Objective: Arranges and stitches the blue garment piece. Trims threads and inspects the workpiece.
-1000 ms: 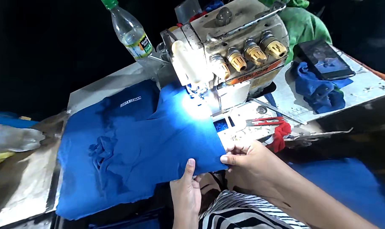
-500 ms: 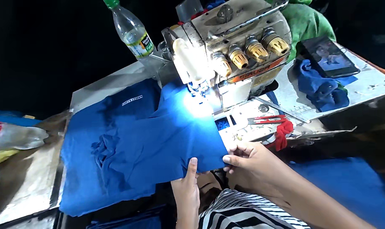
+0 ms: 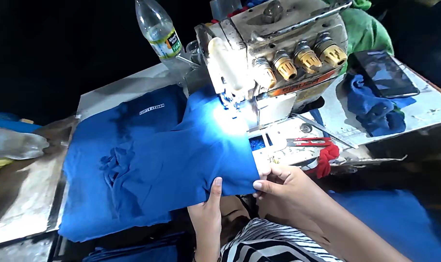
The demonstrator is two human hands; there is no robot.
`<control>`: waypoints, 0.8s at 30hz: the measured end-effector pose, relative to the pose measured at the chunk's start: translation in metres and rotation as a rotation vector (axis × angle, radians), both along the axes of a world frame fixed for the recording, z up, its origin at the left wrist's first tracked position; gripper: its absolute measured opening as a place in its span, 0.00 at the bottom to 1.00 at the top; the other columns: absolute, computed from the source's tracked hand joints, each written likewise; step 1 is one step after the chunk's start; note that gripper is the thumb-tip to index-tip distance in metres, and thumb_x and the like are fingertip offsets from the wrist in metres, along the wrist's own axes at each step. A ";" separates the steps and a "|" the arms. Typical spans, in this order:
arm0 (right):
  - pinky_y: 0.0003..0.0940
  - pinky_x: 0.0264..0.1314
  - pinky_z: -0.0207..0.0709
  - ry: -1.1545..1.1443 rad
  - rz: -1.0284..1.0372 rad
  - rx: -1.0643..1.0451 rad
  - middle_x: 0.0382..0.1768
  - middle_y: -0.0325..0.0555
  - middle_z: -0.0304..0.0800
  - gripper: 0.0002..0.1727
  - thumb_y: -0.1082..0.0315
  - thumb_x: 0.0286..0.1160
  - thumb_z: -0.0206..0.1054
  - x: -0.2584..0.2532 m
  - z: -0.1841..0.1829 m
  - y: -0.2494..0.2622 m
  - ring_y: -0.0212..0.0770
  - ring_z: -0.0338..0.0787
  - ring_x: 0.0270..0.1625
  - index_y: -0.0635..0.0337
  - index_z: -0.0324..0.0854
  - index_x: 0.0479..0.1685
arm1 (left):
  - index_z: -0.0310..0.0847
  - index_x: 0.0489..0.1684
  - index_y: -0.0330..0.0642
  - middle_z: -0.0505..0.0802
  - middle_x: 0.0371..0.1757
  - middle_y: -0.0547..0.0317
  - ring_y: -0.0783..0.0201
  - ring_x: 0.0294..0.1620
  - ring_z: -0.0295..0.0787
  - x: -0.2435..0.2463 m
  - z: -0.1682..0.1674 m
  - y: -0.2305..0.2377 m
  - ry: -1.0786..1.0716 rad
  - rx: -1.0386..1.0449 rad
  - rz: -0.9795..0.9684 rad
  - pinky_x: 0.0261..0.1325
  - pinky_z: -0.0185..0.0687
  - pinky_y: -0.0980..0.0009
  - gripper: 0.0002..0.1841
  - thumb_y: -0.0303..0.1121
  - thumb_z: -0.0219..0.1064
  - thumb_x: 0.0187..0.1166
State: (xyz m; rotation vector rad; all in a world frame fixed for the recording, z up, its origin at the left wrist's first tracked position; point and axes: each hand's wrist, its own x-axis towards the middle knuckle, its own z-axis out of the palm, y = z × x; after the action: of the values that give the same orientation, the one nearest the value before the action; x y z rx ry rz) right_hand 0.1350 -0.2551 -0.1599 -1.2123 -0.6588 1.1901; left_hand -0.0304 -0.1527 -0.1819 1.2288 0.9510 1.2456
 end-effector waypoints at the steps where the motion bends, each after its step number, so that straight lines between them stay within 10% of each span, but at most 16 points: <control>1: 0.29 0.47 0.91 -0.006 -0.002 -0.001 0.35 0.46 0.94 0.02 0.75 0.74 0.73 0.000 0.000 0.000 0.38 0.95 0.37 0.61 0.88 0.40 | 0.84 0.53 0.37 0.95 0.43 0.56 0.65 0.46 0.94 0.001 0.000 0.001 0.003 0.011 -0.001 0.51 0.93 0.68 0.16 0.26 0.78 0.68; 24: 0.31 0.40 0.92 -0.109 -0.111 0.054 0.32 0.47 0.92 0.07 0.77 0.74 0.72 0.010 0.015 0.026 0.39 0.94 0.32 0.62 0.86 0.47 | 0.88 0.51 0.45 0.95 0.43 0.60 0.67 0.42 0.94 0.018 0.015 0.031 0.059 0.024 -0.052 0.46 0.93 0.69 0.13 0.31 0.79 0.71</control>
State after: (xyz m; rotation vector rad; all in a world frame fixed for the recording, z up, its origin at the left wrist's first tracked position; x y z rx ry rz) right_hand 0.1446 -0.2289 -0.1452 -1.2580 -0.6915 1.0138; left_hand -0.0128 -0.1217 -0.1669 1.3075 0.9436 1.1887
